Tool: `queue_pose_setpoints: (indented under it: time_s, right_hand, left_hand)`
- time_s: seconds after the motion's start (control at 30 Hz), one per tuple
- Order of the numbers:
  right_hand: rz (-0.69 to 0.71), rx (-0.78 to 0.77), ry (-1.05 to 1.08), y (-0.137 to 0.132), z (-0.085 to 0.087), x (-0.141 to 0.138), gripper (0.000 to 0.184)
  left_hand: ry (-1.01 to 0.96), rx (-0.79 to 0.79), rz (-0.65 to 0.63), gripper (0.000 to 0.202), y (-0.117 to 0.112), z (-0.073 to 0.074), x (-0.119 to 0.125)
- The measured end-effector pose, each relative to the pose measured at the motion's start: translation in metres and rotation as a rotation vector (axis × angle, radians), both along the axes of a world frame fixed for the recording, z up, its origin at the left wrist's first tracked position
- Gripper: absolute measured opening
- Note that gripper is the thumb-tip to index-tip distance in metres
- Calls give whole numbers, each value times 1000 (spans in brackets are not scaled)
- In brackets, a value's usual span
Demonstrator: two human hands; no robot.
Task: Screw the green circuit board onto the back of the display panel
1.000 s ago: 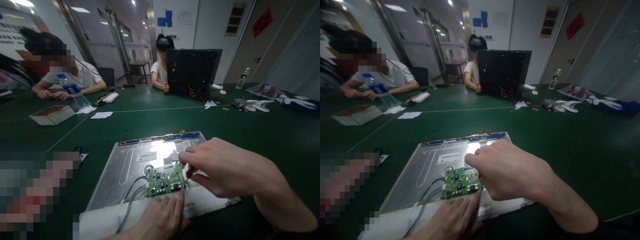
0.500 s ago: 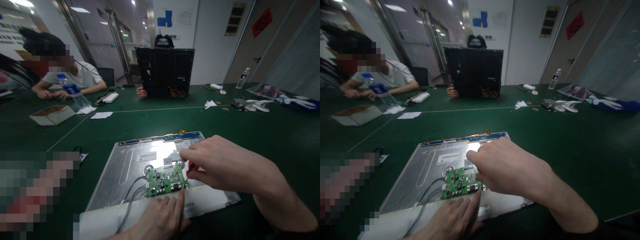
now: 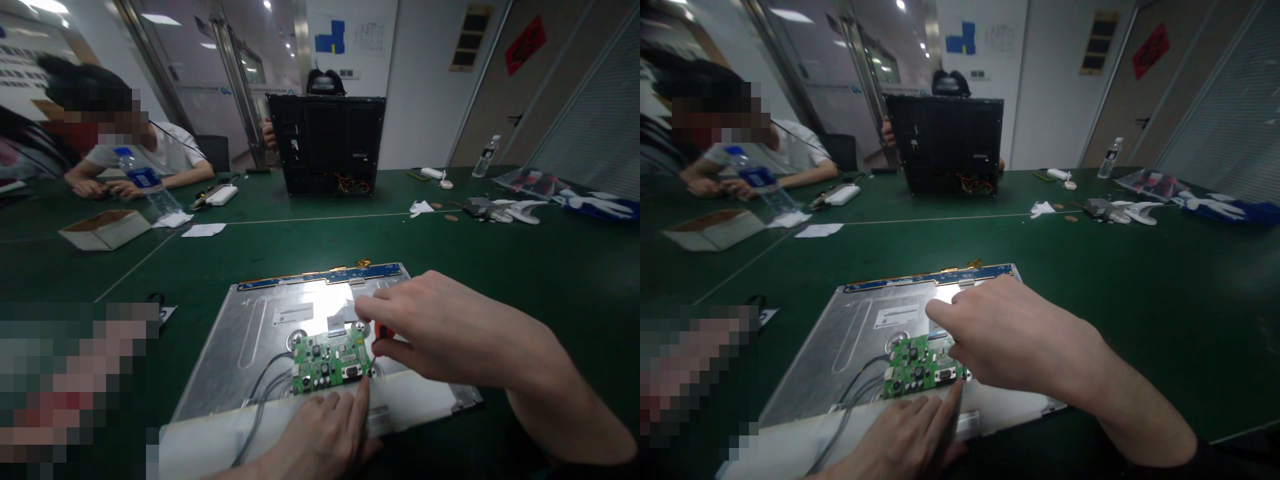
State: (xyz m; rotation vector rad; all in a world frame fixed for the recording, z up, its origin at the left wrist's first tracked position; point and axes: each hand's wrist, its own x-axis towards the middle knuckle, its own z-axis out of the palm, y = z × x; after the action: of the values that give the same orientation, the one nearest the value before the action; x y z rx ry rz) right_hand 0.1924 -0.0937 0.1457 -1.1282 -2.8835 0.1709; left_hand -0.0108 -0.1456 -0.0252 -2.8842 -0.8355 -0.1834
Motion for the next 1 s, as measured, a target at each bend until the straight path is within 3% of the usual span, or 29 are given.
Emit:
queue_pose_setpoints:
  time_s: [0.1,0.4,0.67,1.0]
  right_hand:
    - [-32,5,-19,1,-1,0,9]
    - [50,-22,-2,-2,-2,1,12]
    - [-14,7,-6,0,-3,0,14]
    - [53,-37,-11,-3,0,0,13]
  left_hand:
    - [16,-15,4,54,0,0,1]
    - [50,-63,-8,55,0,3,2]
    - [35,-49,1,57,0,0,2]
    - [54,-52,-5,56,1,3,2]
